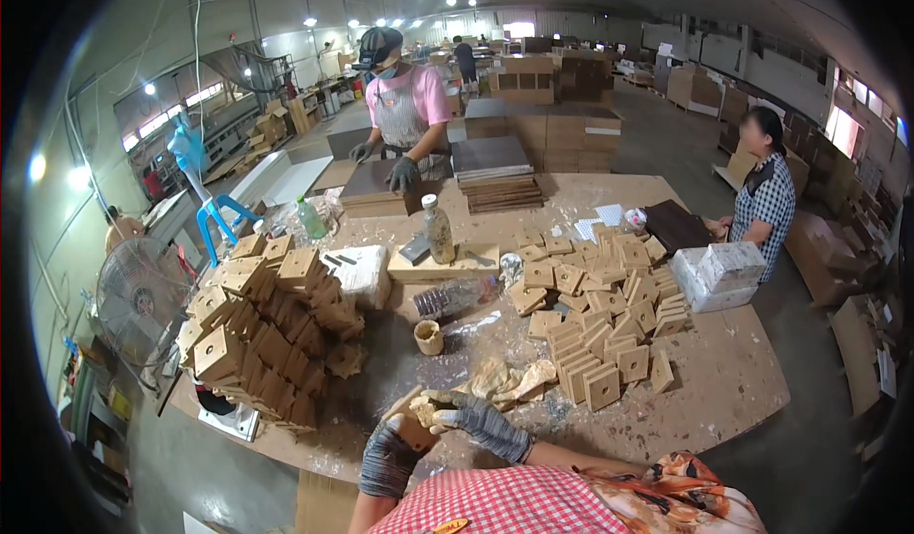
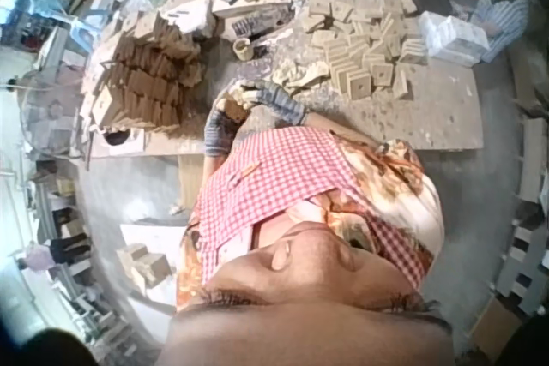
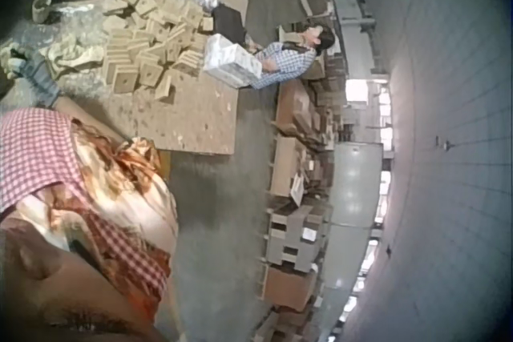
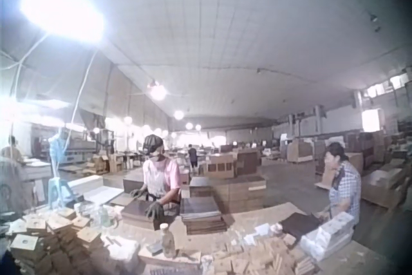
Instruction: The person uses a cloth to wipe down wooden blocks, picking them up from a pile and placing them back down after cleaning each side.
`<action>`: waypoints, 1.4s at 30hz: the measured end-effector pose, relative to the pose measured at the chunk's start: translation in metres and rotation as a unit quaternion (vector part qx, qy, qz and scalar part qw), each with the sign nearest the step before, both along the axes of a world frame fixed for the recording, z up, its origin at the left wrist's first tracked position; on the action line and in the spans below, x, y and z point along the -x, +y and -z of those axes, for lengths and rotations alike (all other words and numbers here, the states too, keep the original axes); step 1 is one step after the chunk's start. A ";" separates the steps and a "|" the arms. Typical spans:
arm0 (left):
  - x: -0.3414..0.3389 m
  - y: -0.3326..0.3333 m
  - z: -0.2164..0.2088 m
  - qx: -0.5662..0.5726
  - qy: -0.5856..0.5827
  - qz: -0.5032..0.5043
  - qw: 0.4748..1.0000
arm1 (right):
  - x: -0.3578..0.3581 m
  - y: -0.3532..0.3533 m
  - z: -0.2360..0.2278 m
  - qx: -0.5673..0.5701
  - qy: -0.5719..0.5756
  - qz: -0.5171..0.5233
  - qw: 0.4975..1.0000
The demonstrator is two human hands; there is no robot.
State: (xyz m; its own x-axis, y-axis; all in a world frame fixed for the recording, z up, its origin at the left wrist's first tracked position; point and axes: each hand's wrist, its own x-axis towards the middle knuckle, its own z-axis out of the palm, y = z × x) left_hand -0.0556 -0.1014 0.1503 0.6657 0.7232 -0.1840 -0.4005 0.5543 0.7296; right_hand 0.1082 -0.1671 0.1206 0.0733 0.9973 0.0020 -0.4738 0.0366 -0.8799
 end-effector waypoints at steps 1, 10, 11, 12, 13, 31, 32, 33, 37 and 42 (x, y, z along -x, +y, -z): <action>-0.009 0.003 0.000 -0.069 -0.026 0.042 0.996 | -0.005 0.003 0.001 -0.010 -0.008 -0.009 1.000; -0.012 -0.003 -0.019 -0.039 0.116 0.010 0.992 | -0.029 0.001 -0.021 0.001 -0.113 0.025 0.993; -0.018 -0.001 -0.018 -0.074 0.131 0.014 0.988 | -0.040 0.003 -0.009 0.017 -0.078 0.023 0.997; -0.020 0.003 -0.010 -0.090 0.151 -0.001 0.984 | -0.046 0.003 -0.013 -0.007 -0.065 0.026 0.998; -0.022 0.006 -0.008 -0.109 0.181 0.000 0.977 | -0.047 -0.005 -0.031 0.030 -0.086 0.085 0.992; -0.019 0.002 -0.015 -0.130 0.126 -0.013 0.983 | -0.021 0.019 -0.057 -0.165 -0.521 0.205 0.812; -0.019 0.002 -0.016 -0.130 0.127 -0.013 0.983 | -0.027 0.020 -0.052 -0.145 -0.483 0.200 0.840; -0.018 0.002 -0.017 -0.135 0.158 -0.015 0.978 | -0.032 0.019 -0.049 -0.125 -0.444 0.193 0.866; -0.014 0.007 -0.013 -0.126 0.196 0.001 0.973 | -0.042 0.015 -0.050 -0.120 -0.498 0.211 0.832; -0.009 0.008 -0.026 -0.038 0.121 0.007 0.992 | -0.053 0.009 -0.053 -0.078 -0.399 0.218 0.887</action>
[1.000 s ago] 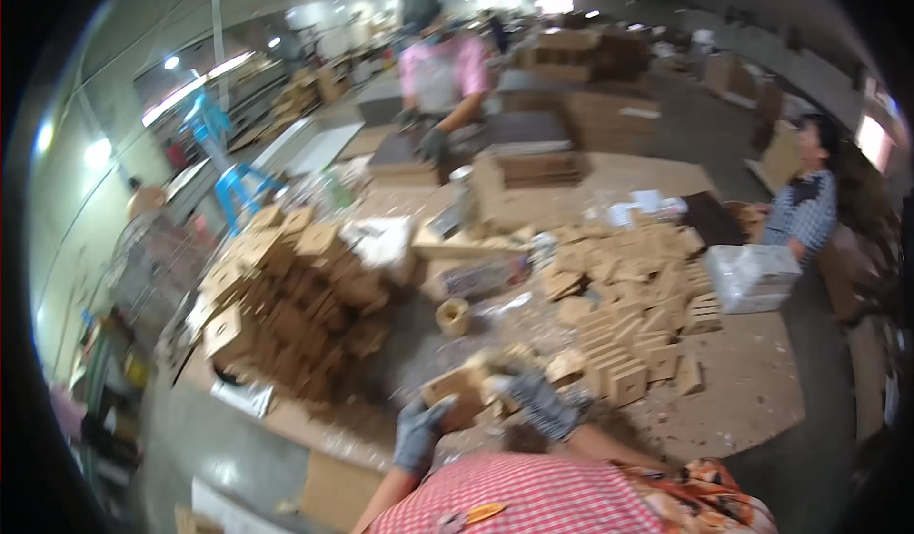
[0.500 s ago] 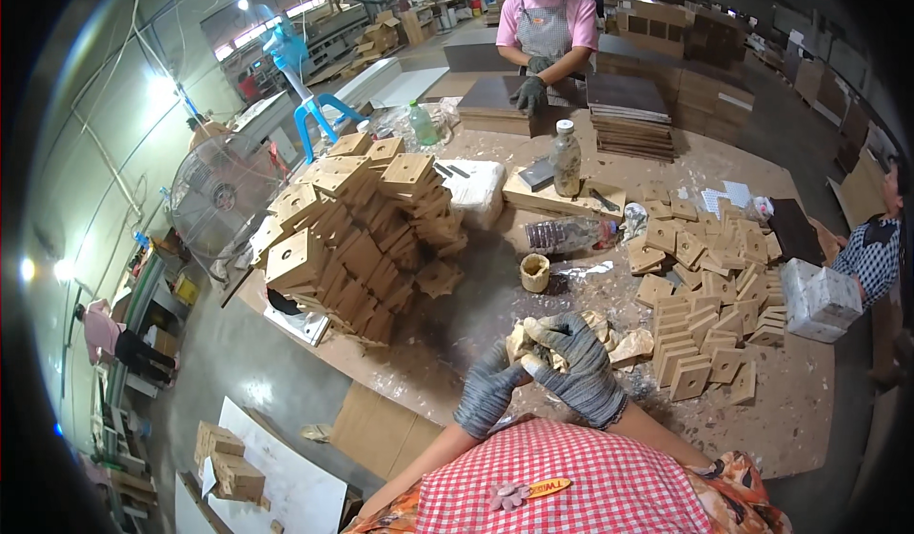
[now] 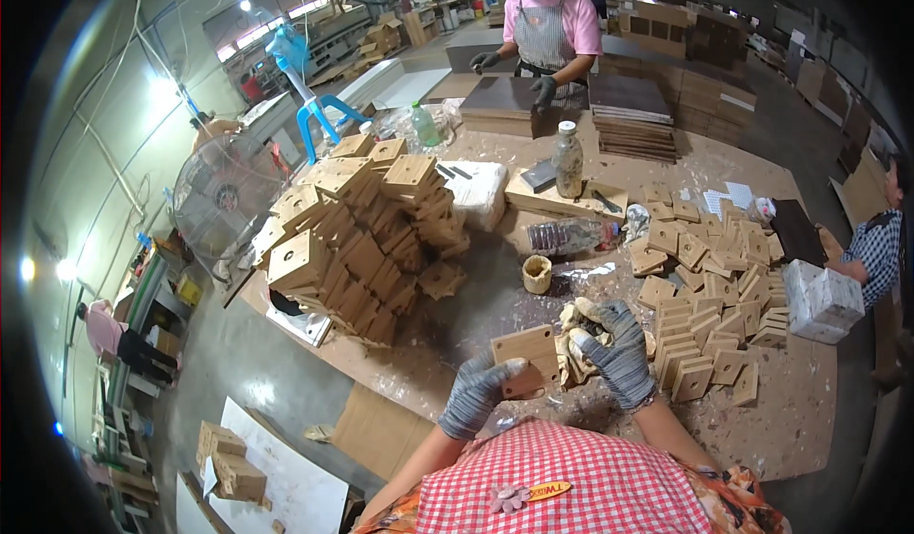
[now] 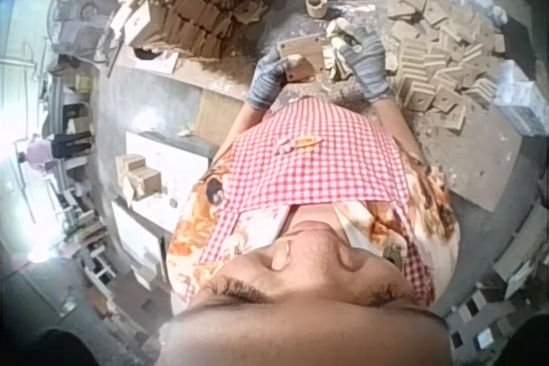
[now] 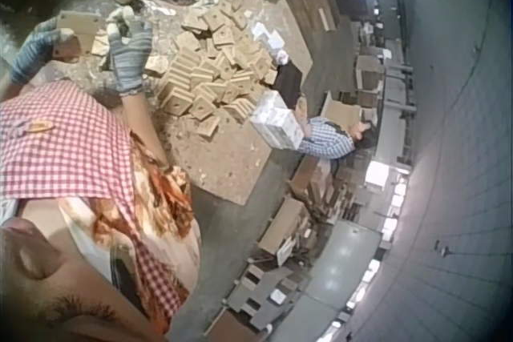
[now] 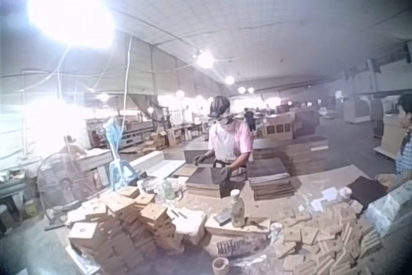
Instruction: The person uses a cloth to wipe down wooden blocks, picking them up from a pile and placing them back down after cleaning each side.
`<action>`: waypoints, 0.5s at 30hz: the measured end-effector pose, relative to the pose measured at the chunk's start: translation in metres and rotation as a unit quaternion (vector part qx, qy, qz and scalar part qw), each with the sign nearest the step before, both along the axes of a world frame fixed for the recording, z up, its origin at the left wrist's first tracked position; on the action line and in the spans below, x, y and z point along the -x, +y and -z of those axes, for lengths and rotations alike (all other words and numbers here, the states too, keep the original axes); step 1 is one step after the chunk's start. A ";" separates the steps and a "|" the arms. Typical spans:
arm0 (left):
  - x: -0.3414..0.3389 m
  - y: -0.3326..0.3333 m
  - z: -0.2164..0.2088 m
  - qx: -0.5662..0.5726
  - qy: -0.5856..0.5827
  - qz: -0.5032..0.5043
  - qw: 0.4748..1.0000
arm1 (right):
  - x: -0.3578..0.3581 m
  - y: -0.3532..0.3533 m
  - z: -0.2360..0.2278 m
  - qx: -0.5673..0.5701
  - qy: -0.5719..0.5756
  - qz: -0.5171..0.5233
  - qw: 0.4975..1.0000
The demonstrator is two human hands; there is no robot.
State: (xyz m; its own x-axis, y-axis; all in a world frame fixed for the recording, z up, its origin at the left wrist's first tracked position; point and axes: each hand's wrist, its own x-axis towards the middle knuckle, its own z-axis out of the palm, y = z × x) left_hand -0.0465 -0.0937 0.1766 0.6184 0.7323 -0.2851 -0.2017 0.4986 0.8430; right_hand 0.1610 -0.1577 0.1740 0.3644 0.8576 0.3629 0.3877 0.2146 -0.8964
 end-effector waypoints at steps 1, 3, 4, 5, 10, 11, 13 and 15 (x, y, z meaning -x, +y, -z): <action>0.000 0.001 -0.002 0.002 0.007 0.005 1.000 | 0.003 -0.002 -0.006 0.001 0.001 0.000 1.000; 0.003 0.003 0.002 0.011 0.005 0.009 1.000 | 0.011 -0.002 -0.013 -0.049 0.125 -0.067 0.989; 0.003 0.004 0.004 0.018 0.004 0.015 1.000 | 0.010 0.002 -0.005 -0.052 0.019 -0.046 0.997; 0.002 0.004 0.003 0.019 0.005 0.016 1.000 | 0.010 0.002 -0.002 -0.051 0.021 -0.045 0.997; -0.005 0.005 0.010 0.048 -0.029 -0.025 0.998 | 0.015 -0.004 0.000 -0.011 -0.055 -0.039 0.998; -0.003 0.007 0.013 0.049 -0.028 -0.027 0.998 | 0.015 -0.007 0.001 0.013 -0.073 -0.042 0.996; -0.002 0.012 0.016 0.066 -0.050 -0.059 0.995 | 0.018 -0.011 0.006 0.006 -0.127 -0.043 0.991; -0.001 0.017 0.018 0.067 -0.050 -0.059 0.995 | 0.020 -0.016 0.010 -0.003 -0.143 -0.047 0.989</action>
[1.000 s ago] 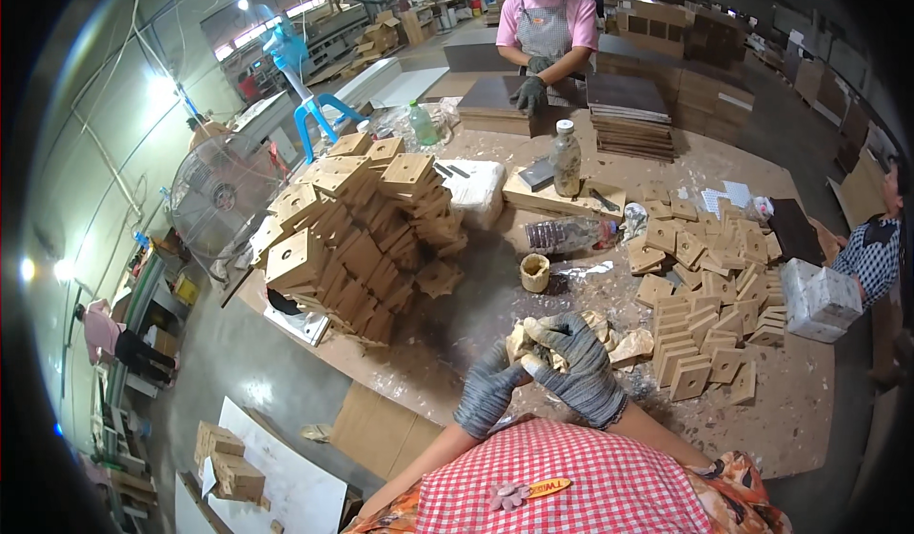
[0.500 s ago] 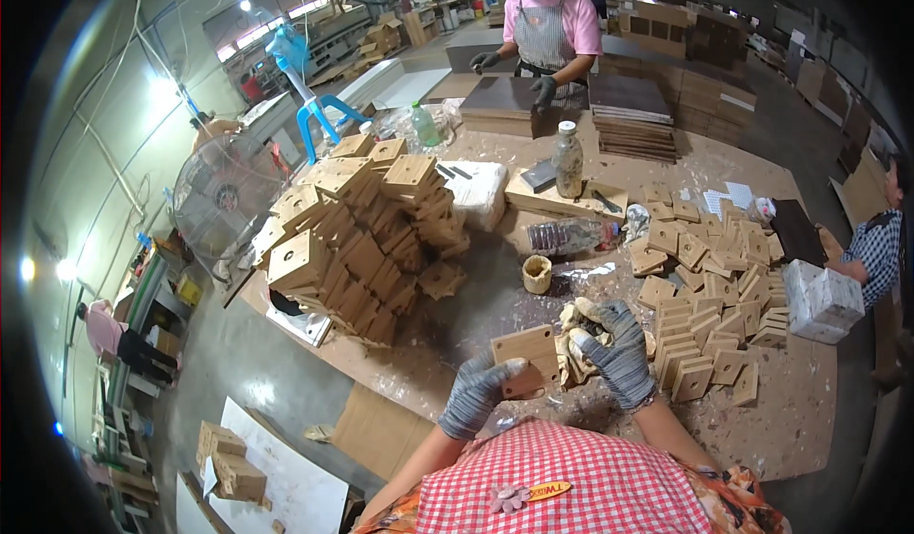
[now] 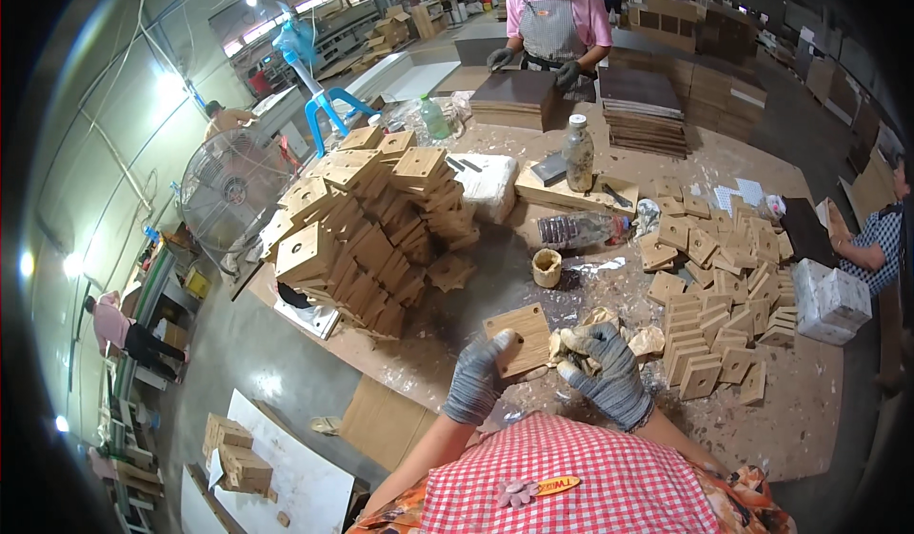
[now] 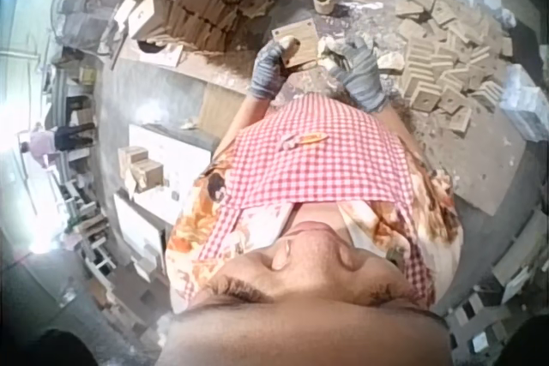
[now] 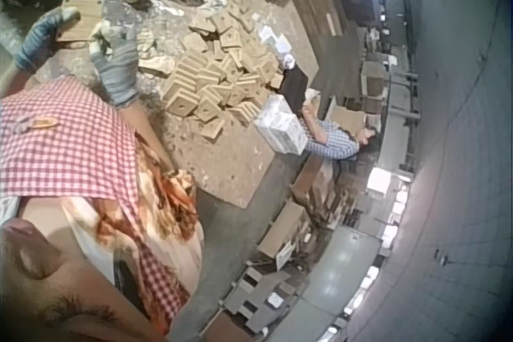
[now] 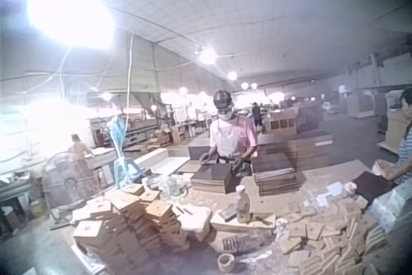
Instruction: The person uses a cloth to wipe down wooden blocks, picking them up from a pile and placing them back down after cleaning each side.
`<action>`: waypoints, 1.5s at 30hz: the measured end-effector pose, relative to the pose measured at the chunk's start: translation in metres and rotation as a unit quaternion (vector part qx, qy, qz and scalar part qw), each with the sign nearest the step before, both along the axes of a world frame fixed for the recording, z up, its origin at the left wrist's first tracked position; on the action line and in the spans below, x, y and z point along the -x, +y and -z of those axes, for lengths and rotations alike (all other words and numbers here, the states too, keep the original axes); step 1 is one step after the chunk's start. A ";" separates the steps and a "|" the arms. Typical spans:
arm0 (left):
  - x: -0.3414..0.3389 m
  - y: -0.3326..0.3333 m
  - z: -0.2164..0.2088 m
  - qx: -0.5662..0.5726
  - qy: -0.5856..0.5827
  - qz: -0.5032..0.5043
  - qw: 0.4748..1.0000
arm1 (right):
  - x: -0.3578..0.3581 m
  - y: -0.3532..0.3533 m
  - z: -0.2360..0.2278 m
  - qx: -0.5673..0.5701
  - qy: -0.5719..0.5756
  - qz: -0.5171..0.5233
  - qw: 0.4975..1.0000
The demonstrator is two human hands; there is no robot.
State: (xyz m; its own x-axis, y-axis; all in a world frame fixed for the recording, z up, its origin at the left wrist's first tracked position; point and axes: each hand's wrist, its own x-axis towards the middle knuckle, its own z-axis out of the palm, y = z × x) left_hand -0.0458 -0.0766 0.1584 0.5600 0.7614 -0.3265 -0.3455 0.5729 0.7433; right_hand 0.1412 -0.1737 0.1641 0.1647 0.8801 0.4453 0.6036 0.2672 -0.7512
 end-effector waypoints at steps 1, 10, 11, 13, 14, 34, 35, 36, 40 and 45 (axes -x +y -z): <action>0.001 0.002 0.003 0.008 -0.017 -0.001 1.000 | 0.000 -0.003 -0.003 0.019 0.006 -0.004 1.000; -0.011 0.001 -0.005 0.038 -0.102 -0.036 0.993 | 0.015 -0.007 -0.013 -0.015 0.130 -0.088 0.987; -0.014 0.001 -0.001 0.045 -0.091 -0.048 0.994 | 0.022 -0.004 -0.012 -0.041 0.265 -0.150 0.952; -0.018 -0.001 0.003 0.036 -0.070 -0.055 0.995 | 0.027 0.004 -0.007 -0.039 0.113 -0.122 0.985; -0.016 -0.003 0.004 0.024 -0.050 -0.063 0.996 | 0.028 0.007 -0.006 -0.039 -0.043 -0.095 0.994; -0.010 -0.002 0.001 0.102 -0.001 -0.059 0.993 | -0.008 0.010 0.007 0.122 0.647 -0.098 0.747; -0.009 -0.002 -0.002 0.101 -0.008 -0.051 0.994 | -0.006 0.010 0.005 0.117 0.661 -0.091 0.735; -0.009 -0.001 -0.007 0.099 -0.015 -0.043 0.994 | -0.005 0.010 0.003 0.113 0.676 -0.085 0.723; -0.005 -0.002 0.002 0.086 -0.002 -0.029 0.996 | 0.000 0.012 0.002 0.125 0.520 -0.072 0.842; -0.005 -0.004 0.005 0.080 0.029 -0.063 0.994 | 0.012 0.014 -0.003 -0.055 0.050 -0.014 0.997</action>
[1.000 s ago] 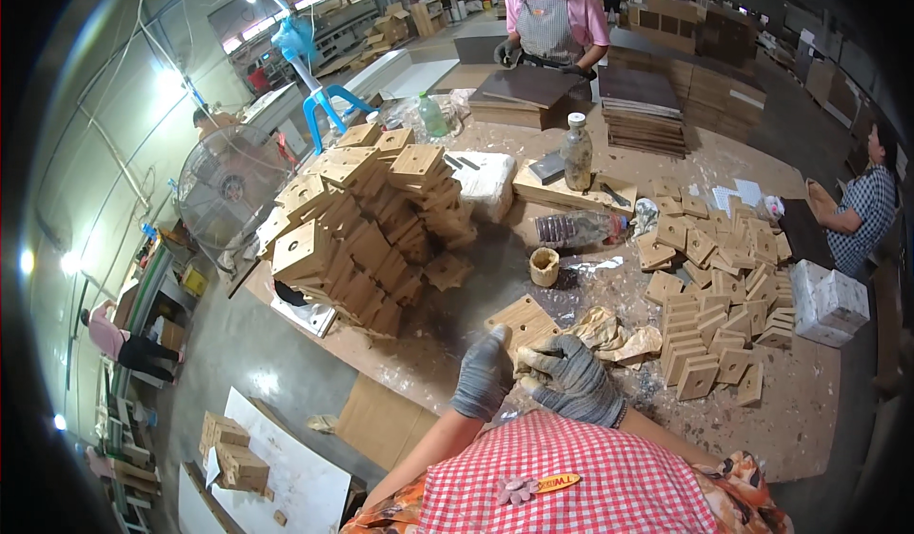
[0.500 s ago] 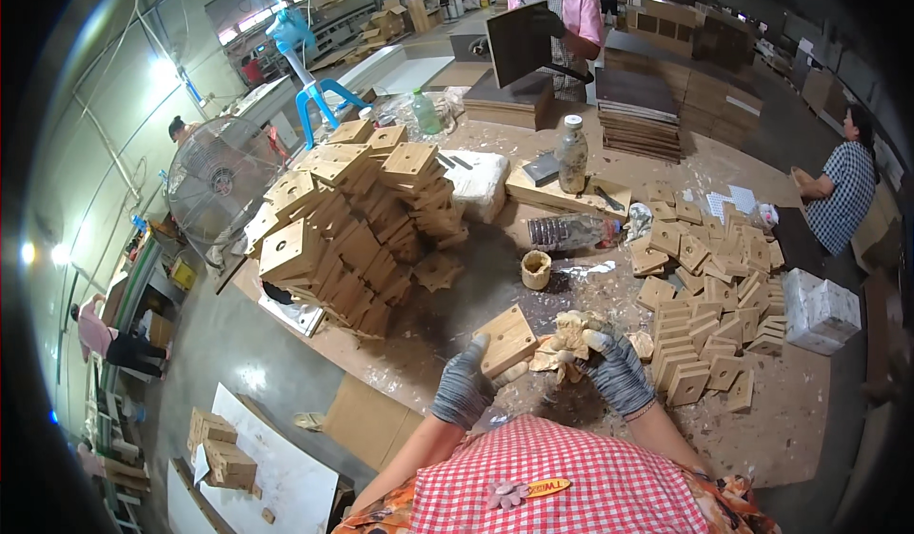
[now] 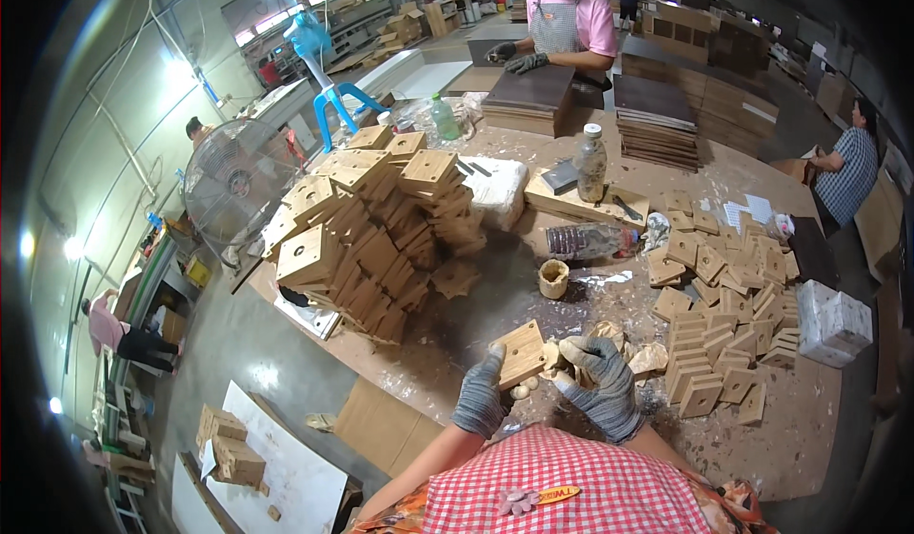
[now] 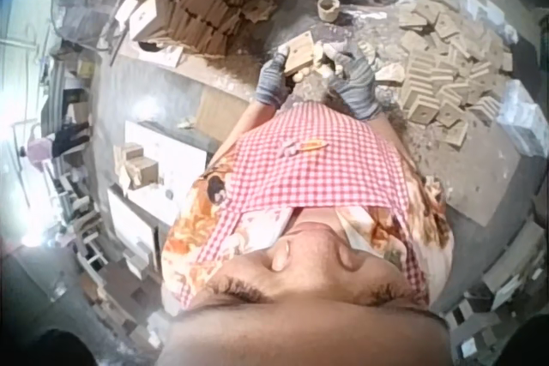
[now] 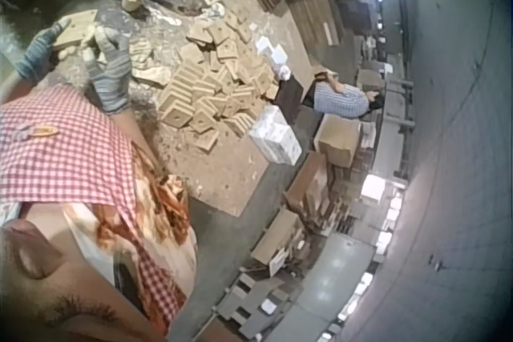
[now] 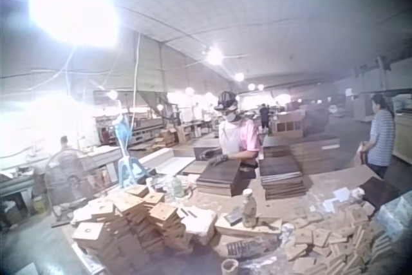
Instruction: The person uses a cloth to wipe down wooden blocks, picking them up from a pile and placing them back down after cleaning each side.
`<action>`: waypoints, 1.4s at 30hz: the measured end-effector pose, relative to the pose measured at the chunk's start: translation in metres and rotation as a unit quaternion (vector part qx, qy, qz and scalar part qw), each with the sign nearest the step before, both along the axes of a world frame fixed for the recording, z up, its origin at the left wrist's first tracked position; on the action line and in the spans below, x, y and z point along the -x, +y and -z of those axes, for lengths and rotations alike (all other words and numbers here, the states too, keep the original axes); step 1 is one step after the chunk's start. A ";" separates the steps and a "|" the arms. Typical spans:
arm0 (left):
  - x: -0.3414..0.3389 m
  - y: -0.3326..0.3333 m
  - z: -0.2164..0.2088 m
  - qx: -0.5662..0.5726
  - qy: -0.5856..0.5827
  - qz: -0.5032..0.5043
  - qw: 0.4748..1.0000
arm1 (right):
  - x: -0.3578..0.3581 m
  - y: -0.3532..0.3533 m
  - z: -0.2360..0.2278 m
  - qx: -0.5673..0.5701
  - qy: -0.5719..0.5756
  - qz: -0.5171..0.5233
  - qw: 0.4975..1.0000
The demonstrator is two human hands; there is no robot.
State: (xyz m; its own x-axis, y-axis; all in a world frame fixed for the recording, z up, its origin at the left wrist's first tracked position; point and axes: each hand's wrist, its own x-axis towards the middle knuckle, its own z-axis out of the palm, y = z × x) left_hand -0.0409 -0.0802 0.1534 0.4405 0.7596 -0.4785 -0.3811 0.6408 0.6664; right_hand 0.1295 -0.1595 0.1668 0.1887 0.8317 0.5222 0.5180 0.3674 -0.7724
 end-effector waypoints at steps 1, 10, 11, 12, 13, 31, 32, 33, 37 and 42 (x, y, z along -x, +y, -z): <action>0.000 0.001 -0.001 0.010 0.012 -0.007 1.000 | -0.002 0.000 0.003 -0.001 0.000 0.001 1.000; 0.007 0.014 -0.013 -0.033 0.004 0.020 0.999 | -0.008 -0.013 0.000 -0.022 0.054 -0.001 0.998; 0.005 0.012 -0.014 -0.041 0.004 0.025 0.999 | -0.006 -0.013 -0.012 -0.067 0.062 0.001 0.996; 0.003 0.009 -0.014 -0.049 0.003 0.029 0.998 | -0.008 -0.011 -0.010 -0.075 0.087 -0.077 0.990; 0.000 0.007 -0.015 -0.052 0.004 0.034 0.998 | -0.002 -0.014 -0.002 -0.042 0.104 -0.081 0.990; 0.008 -0.006 -0.013 -0.295 0.067 0.135 0.944 | -0.031 -0.004 -0.020 -0.020 0.096 -0.060 0.993; 0.008 -0.006 -0.015 -0.295 0.066 0.135 0.944 | -0.025 -0.005 -0.027 -0.035 0.071 -0.049 0.996; 0.007 -0.007 -0.017 -0.299 0.065 0.138 0.942 | -0.027 -0.005 -0.026 -0.035 0.070 -0.049 0.996; 0.015 -0.007 -0.017 -0.295 0.057 0.162 0.940 | -0.035 0.001 -0.009 -0.008 0.074 -0.041 0.996; 0.013 -0.012 -0.027 -0.317 0.080 0.172 0.929 | -0.034 -0.008 -0.015 0.017 0.233 -0.054 0.971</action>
